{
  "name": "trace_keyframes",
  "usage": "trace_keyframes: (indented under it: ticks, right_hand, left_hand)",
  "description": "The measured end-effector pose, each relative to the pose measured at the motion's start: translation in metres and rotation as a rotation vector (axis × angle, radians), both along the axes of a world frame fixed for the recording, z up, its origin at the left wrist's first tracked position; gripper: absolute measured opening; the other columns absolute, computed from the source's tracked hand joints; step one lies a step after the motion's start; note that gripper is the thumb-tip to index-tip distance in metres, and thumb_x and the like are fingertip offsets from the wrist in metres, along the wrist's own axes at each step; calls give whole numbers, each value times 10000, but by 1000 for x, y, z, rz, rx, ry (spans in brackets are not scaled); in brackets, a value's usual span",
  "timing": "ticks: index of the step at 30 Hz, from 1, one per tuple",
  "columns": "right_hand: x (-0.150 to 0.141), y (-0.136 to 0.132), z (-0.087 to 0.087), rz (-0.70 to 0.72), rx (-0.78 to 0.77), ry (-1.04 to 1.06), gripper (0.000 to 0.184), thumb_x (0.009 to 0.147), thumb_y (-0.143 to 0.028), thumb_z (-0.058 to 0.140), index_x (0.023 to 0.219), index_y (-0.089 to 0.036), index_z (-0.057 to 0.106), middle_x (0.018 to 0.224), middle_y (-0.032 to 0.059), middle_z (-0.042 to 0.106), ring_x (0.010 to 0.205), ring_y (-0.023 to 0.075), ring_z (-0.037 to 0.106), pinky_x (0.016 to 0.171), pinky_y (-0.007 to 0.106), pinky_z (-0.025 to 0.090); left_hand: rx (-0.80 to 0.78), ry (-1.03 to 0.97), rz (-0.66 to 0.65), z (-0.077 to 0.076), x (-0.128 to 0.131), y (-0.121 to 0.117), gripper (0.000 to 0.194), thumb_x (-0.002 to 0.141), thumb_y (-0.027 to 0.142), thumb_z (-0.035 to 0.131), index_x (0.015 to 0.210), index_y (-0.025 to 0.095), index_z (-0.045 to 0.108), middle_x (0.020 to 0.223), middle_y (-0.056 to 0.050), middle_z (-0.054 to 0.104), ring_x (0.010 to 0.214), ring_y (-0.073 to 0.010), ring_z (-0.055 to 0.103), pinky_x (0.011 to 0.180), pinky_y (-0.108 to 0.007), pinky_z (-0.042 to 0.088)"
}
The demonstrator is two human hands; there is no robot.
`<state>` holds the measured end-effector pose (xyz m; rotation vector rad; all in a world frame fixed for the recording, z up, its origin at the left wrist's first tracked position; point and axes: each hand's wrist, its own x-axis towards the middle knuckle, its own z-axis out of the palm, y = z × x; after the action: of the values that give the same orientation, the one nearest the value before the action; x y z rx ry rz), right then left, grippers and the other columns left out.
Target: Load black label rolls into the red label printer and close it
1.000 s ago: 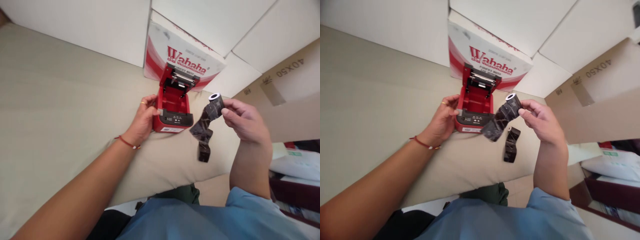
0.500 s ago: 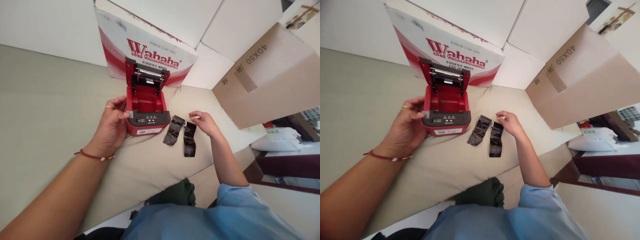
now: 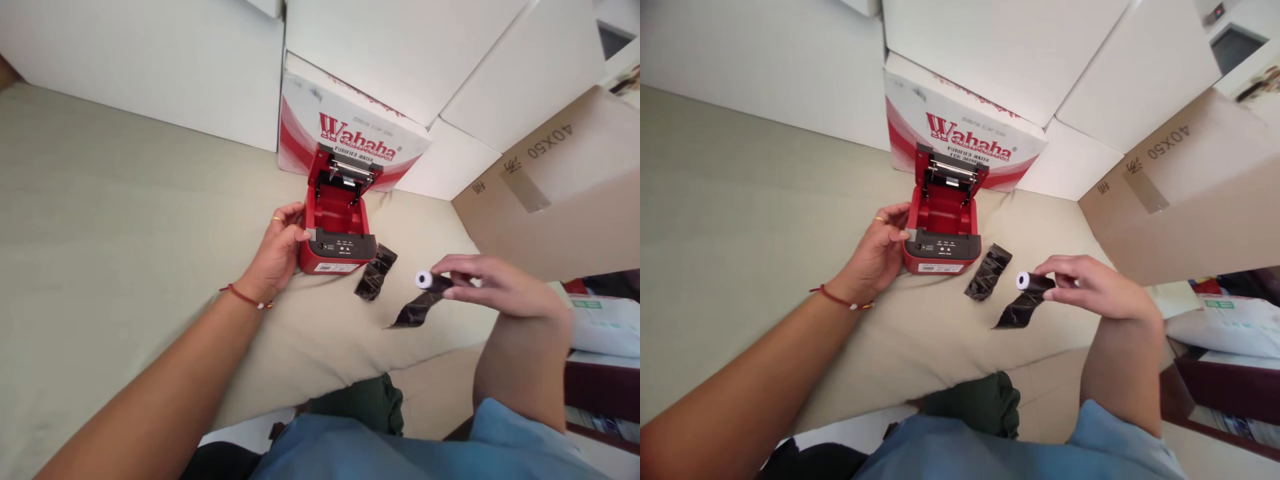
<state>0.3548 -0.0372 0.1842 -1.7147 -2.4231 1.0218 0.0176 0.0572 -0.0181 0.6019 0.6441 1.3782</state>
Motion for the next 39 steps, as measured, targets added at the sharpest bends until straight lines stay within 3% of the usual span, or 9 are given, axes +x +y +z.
trace_keyframes:
  ticks: [2, 4, 8, 12, 23, 27, 30, 33, 39]
  right_hand:
    - [-13, 9, 24, 73, 39, 92, 304, 1021, -458, 799, 1267, -289, 857, 1113, 82, 819, 711, 162, 634, 670, 330, 544]
    - [-37, 28, 25, 65, 133, 149, 332, 975, -462, 848, 1271, -312, 868, 1144, 76, 791, 770, 176, 647, 695, 337, 551]
    - [-101, 75, -22, -98, 399, -5, 356, 937, -274, 809, 1287, -290, 874, 825, -12, 673, 738, 172, 586, 732, 327, 484]
    - [-146, 104, -61, -172, 368, -177, 430, 965, -166, 722, 1376, -213, 836, 789, 0, 720, 724, 195, 617, 779, 346, 489]
    - [-171, 136, -72, -158, 365, -424, 468, 986, -173, 726, 1446, -180, 804, 1053, 131, 865, 1010, 328, 777, 871, 404, 539]
    - [-164, 122, -68, -143, 362, -221, 439, 1020, -223, 726, 1454, -180, 783, 956, 81, 861, 909, 282, 786, 861, 394, 576]
    - [-149, 88, -70, -124, 511, 78, 300, 1085, -296, 669, 1324, -209, 828, 1028, 72, 868, 892, 240, 792, 862, 388, 615]
    - [-134, 48, -80, 23, 718, 216, 232, 1113, -337, 657, 1198, -262, 860, 1188, 95, 879, 1056, 266, 806, 979, 456, 638]
    - [-118, 5, -113, 134, 822, 193, 344, 1116, -259, 643, 1418, -313, 798, 1464, 112, 825, 1357, 309, 774, 1194, 588, 601]
  left_hand:
    - [2, -2, -3, 0, 0, -1, 560, 604, 193, 845, 1140, 270, 702, 1359, -36, 743, 1398, -295, 648, 1112, -418, 577]
    - [-6, -4, -5, 2, 0, -2, 560, 610, 187, 842, 1146, 262, 700, 1343, -38, 745, 1393, -291, 650, 1120, -418, 577]
    - [-15, -11, 0, 4, 1, -3, 576, 592, 184, 842, 1145, 256, 697, 1326, -33, 739, 1327, -272, 660, 1060, -389, 579]
    - [-18, -18, 1, 5, 3, -3, 579, 583, 179, 822, 1140, 253, 683, 1311, -30, 732, 1280, -255, 653, 1040, -370, 549]
    - [-34, -23, 6, 6, 5, -1, 605, 557, 190, 802, 1140, 269, 662, 1343, -20, 705, 1392, -270, 595, 1144, -391, 506]
    - [-32, -18, 6, 7, 4, -4, 614, 561, 198, 801, 1152, 266, 650, 1351, -24, 703, 1401, -273, 597, 1166, -393, 502]
    - [-7, 0, -12, 7, 4, -6, 617, 602, 218, 802, 1194, 273, 637, 1389, -21, 705, 1425, -274, 599, 1198, -405, 497]
    - [52, 42, -17, 1, 6, -6, 620, 676, 284, 803, 1269, 278, 620, 1445, -37, 696, 1456, -289, 601, 1244, -437, 488]
    - [305, 300, 145, -12, 14, -12, 644, 903, 531, 796, 1484, 338, 597, 1681, -66, 562, 1665, -315, 451, 1399, -468, 352]
